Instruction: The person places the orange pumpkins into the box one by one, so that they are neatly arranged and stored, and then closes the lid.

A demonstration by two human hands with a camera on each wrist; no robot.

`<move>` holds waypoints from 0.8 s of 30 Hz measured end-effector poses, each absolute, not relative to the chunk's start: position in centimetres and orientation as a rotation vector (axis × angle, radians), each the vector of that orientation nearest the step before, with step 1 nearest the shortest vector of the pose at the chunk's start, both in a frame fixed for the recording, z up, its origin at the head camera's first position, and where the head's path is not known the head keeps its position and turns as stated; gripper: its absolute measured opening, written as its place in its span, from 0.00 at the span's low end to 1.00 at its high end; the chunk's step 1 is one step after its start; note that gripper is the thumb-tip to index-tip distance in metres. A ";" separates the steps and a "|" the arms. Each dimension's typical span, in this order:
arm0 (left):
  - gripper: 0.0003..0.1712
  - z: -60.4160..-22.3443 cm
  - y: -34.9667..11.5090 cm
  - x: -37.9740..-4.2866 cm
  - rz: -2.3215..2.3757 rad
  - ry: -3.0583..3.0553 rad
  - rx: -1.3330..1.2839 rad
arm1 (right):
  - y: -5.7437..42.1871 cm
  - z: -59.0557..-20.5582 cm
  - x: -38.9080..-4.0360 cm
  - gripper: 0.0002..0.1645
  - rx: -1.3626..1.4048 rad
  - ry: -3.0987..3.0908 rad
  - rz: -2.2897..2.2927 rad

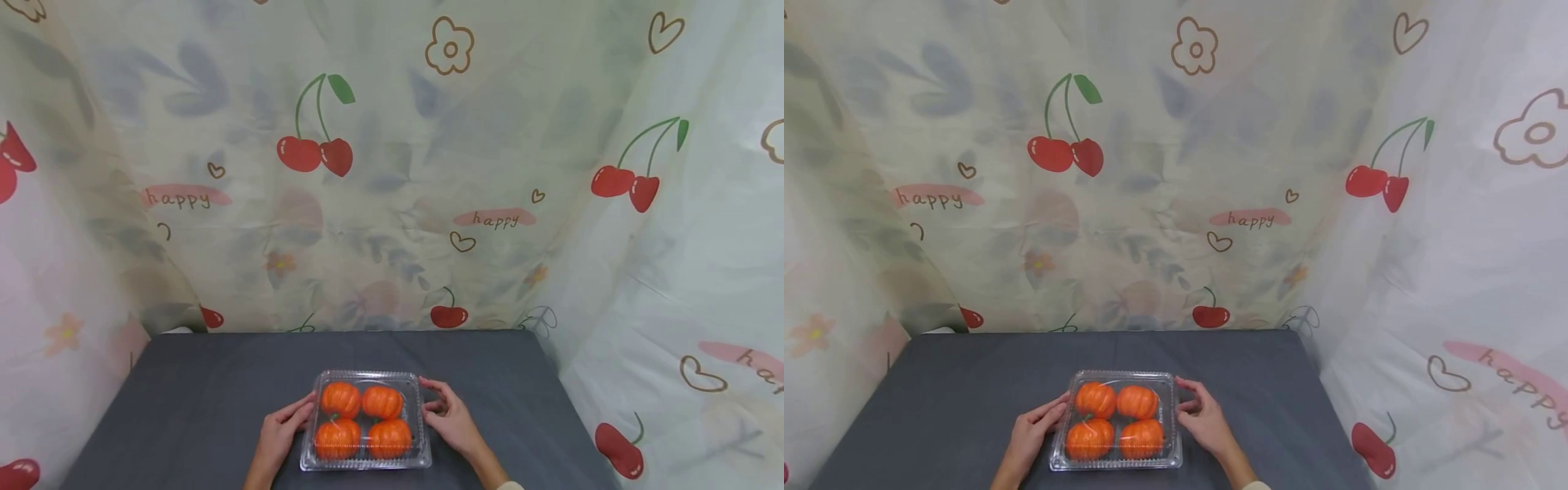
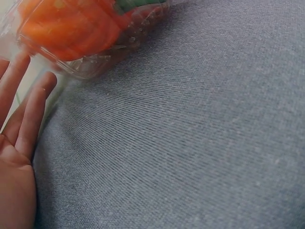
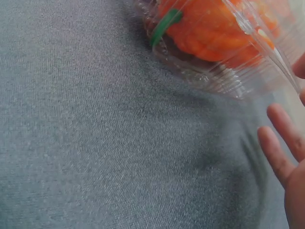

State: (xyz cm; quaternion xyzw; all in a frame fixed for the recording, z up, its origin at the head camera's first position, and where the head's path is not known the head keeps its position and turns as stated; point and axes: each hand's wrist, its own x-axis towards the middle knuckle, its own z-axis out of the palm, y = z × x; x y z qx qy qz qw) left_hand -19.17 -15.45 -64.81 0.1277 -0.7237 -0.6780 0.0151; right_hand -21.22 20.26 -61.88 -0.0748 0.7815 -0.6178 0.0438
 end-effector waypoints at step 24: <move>0.32 -64.2 -15.2 -20.4 -2.101 -2.310 0.427 | 19.9 -62.8 -20.3 0.19 0.027 2.096 -1.901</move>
